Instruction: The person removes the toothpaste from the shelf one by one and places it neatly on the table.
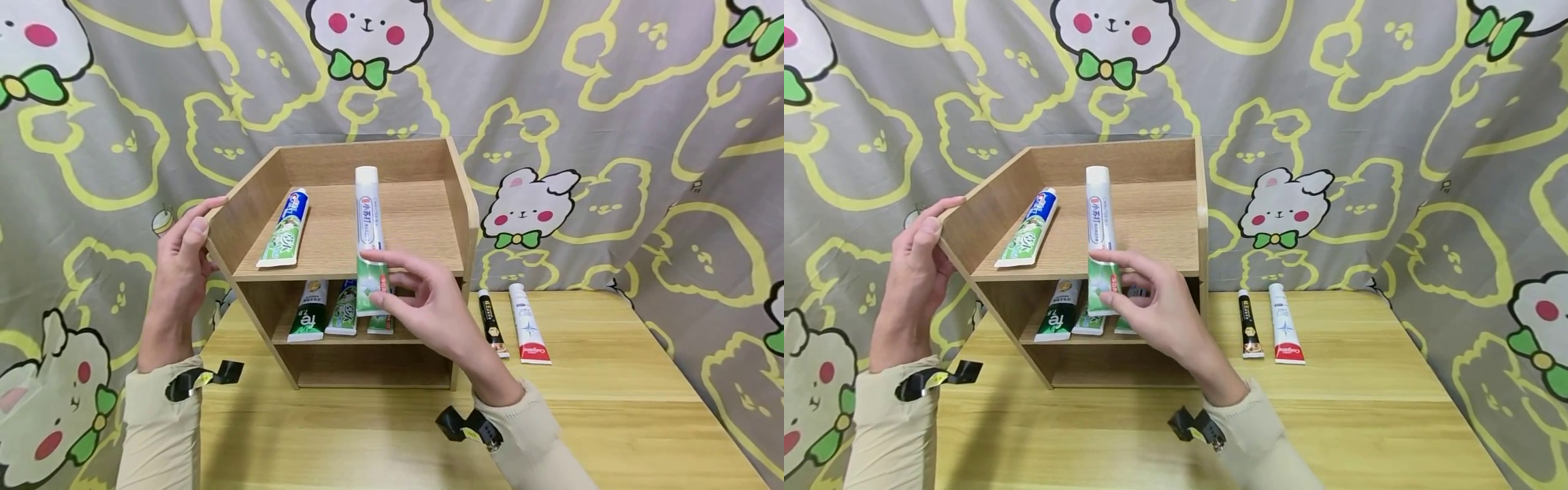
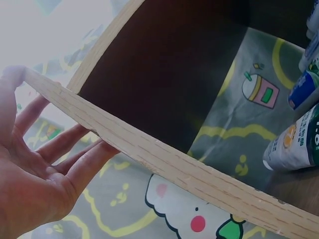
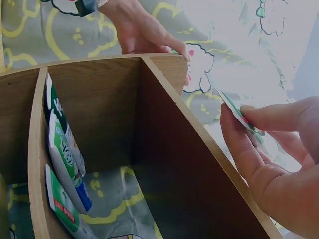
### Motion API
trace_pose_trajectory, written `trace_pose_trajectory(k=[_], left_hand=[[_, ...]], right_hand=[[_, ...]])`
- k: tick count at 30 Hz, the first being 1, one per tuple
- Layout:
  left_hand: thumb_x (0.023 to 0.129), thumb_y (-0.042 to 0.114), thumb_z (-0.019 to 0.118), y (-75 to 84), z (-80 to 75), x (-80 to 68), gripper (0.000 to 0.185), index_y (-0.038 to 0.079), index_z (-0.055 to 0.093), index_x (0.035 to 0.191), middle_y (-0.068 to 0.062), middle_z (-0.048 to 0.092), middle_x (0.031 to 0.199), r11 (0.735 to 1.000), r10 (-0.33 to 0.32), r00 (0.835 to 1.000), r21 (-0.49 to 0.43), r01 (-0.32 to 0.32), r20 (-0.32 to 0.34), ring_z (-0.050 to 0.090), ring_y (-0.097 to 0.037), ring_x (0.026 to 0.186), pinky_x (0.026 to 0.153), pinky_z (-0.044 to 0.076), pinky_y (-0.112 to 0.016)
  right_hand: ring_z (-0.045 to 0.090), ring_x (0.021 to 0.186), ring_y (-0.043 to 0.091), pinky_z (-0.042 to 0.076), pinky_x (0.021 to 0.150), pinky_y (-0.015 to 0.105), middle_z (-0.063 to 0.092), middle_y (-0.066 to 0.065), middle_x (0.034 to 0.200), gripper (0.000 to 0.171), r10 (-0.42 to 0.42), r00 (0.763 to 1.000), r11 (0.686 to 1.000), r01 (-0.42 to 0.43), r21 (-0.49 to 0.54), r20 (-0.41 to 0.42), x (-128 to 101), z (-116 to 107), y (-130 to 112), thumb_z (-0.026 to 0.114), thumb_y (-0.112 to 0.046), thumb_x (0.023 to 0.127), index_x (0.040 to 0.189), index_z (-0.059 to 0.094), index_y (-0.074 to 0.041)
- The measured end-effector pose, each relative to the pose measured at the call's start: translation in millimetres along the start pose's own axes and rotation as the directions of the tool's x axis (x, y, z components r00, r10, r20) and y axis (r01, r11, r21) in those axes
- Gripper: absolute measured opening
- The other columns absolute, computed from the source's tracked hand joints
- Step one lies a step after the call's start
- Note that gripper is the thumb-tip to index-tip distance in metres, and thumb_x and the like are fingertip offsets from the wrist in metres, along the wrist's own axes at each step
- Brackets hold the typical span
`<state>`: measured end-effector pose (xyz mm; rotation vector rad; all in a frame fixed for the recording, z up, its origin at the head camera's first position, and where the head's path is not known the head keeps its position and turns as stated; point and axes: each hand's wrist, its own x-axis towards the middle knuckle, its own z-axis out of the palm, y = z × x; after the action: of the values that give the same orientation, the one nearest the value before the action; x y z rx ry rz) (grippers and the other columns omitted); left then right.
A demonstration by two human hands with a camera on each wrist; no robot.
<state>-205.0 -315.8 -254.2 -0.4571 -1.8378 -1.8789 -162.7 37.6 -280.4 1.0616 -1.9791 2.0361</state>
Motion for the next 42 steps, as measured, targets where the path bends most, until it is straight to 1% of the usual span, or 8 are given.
trace_pose_trajectory(k=[10,12,16,21,25,31,36,42], left_hand=[[0.102,0.025,0.051,-1.2,0.0,0.1,0.044,0.008,0.062,0.141,-0.016,0.046,0.135,1.0,-0.001,1.0,-0.003,0.001,-0.003,0.054,-0.031,0.108,0.068,0.061,-0.029],[0.102,0.025,0.051,-1.2,-0.5,0.5,0.044,0.008,0.062,0.141,-0.016,0.047,0.135,1.0,0.001,1.0,-0.002,-0.001,0.003,0.055,-0.031,0.107,0.068,0.061,-0.029],[0.102,0.025,0.051,-0.6,-1.5,0.0,0.043,0.007,0.062,0.14,-0.016,0.047,0.133,1.0,0.004,1.0,-0.003,-0.004,0.003,0.056,-0.03,0.105,0.066,0.061,-0.029],[0.102,0.025,0.051,0.1,-1.8,-0.5,0.043,0.007,0.062,0.14,-0.016,0.047,0.133,1.0,0.006,1.0,-0.005,-0.006,-0.005,0.056,-0.03,0.105,0.066,0.061,-0.029],[0.103,0.025,0.051,-0.5,-1.2,0.1,0.044,0.007,0.062,0.141,-0.016,0.047,0.133,1.0,0.007,1.0,-0.012,-0.007,0.006,0.056,-0.03,0.105,0.066,0.061,-0.029],[0.103,0.025,0.051,-1.5,0.1,0.9,0.044,0.007,0.062,0.141,-0.016,0.047,0.133,1.0,0.008,1.0,-0.019,-0.008,0.014,0.056,-0.03,0.105,0.067,0.061,-0.029],[0.103,0.025,0.051,-1.6,-1.1,-0.2,0.044,0.007,0.062,0.141,-0.016,0.047,0.134,1.0,0.006,1.0,-0.008,-0.006,0.012,0.055,-0.03,0.108,0.068,0.061,-0.029],[0.103,0.025,0.05,-2.6,-1.0,0.5,0.044,0.007,0.061,0.142,-0.016,0.046,0.135,1.0,0.017,1.0,-0.005,-0.017,0.024,0.054,-0.03,0.107,0.069,0.061,-0.029]], right_hand=[[0.068,0.098,0.023,0.05,0.058,0.02,0.066,0.006,0.127,0.046,-0.031,0.998,0.999,0.03,-0.03,-0.045,-20.6,-5.2,-1.9,0.073,0.008,0.089,0.131,0.069,-0.009],[0.068,0.097,0.023,0.052,0.059,0.02,0.066,0.005,0.129,0.045,-0.044,0.998,0.998,0.042,-0.04,-0.051,-26.0,-7.2,-3.3,0.074,0.009,0.089,0.13,0.07,-0.008],[0.068,0.097,0.023,0.06,0.074,0.029,0.066,0.006,0.13,0.044,-0.082,0.995,0.995,0.078,-0.061,-0.059,-36.7,-12.6,-6.8,0.073,0.011,0.088,0.129,0.07,-0.004],[0.067,0.096,0.024,0.06,0.081,0.036,0.067,0.009,0.128,0.043,-0.128,0.99,0.988,0.121,-0.096,-0.068,-48.3,-20.6,-8.9,0.071,0.014,0.088,0.128,0.069,-0.002],[0.067,0.103,0.025,0.059,0.086,0.038,0.066,0.008,0.13,0.041,-0.107,0.989,0.99,0.097,-0.099,-0.097,-58.1,-26.9,-10.4,0.07,0.014,0.089,0.127,0.069,-0.001],[0.068,0.109,0.027,0.059,0.086,0.039,0.064,0.015,0.129,0.04,-0.09,0.985,0.993,0.077,-0.09,-0.15,-70.9,-37.0,-13.1,0.07,0.017,0.087,0.125,0.068,0.005],[0.069,0.107,0.024,0.059,0.085,0.037,0.064,0.017,0.129,0.04,-0.089,0.983,0.99,0.07,-0.123,-0.163,-80.6,-46.3,-11.9,0.07,0.017,0.087,0.125,0.068,0.004],[0.069,0.109,0.023,0.06,0.082,0.034,0.063,0.021,0.128,0.041,-0.179,0.969,0.982,0.165,-0.095,-0.168,-90.4,-59.7,-7.7,0.066,0.023,0.086,0.125,0.064,0.011]])
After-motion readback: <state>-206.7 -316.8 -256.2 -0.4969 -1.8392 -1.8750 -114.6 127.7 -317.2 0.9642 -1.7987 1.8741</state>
